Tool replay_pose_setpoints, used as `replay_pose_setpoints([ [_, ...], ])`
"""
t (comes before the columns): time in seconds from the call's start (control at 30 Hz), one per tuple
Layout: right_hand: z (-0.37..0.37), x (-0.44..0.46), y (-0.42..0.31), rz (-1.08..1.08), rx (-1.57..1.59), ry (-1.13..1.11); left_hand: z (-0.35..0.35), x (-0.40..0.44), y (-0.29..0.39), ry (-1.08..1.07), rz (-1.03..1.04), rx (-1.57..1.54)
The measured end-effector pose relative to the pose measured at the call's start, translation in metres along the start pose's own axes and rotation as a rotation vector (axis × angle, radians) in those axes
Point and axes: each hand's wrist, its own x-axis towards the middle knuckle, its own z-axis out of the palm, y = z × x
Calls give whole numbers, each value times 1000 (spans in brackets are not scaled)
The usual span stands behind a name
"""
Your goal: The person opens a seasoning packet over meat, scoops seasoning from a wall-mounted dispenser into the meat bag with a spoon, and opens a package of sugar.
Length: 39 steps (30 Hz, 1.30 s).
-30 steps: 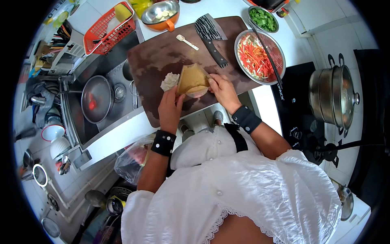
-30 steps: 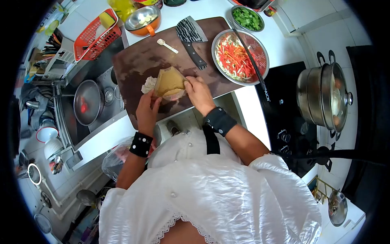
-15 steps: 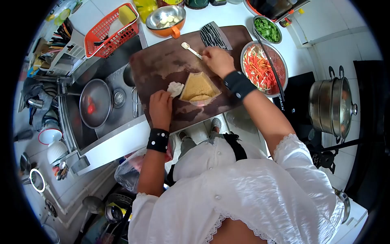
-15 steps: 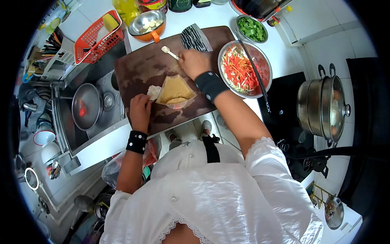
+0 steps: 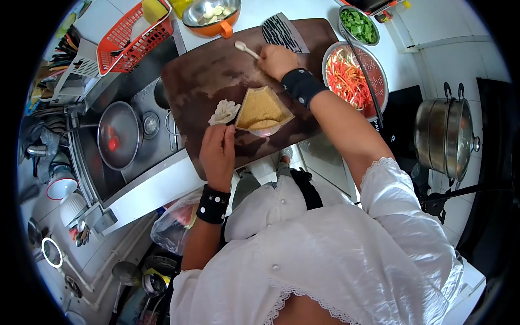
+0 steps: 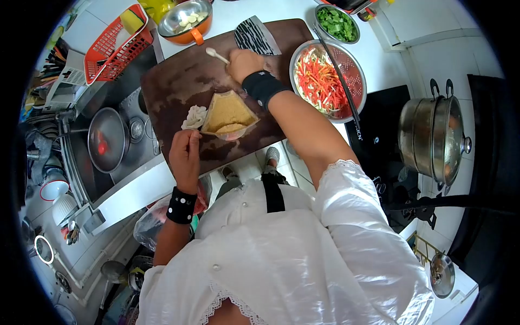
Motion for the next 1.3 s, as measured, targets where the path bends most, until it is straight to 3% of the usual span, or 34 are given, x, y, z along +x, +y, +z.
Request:
replay_pose_setpoints([
  [0.17,-34,-39,13,-29,429,98,12,-19,-10,-185,-323,-329],
  [0.27,-41,-92,25,-73,876,-159,33,-31,-18,-292,-395,-539],
  [0.47,-27,-150,25,31,896,-275,44,-38,-15,-485,-345,-519],
  [0.7,-45,-174,4,-42,399,414,44,-39,-17,-519,-305,-503],
  [0.8,-14,-198,25,171,560,123,42,-44,-24,-518,-277,-466],
  [0.93,29,-203,8,193,930,6,34,-49,-32,-508,-274,-431],
  [1.1,32,-188,-19,337,661,39,20,-47,-33,-513,-250,-450],
  [1.3,42,-186,-32,468,579,49,14,-43,-37,-527,-210,-448],
])
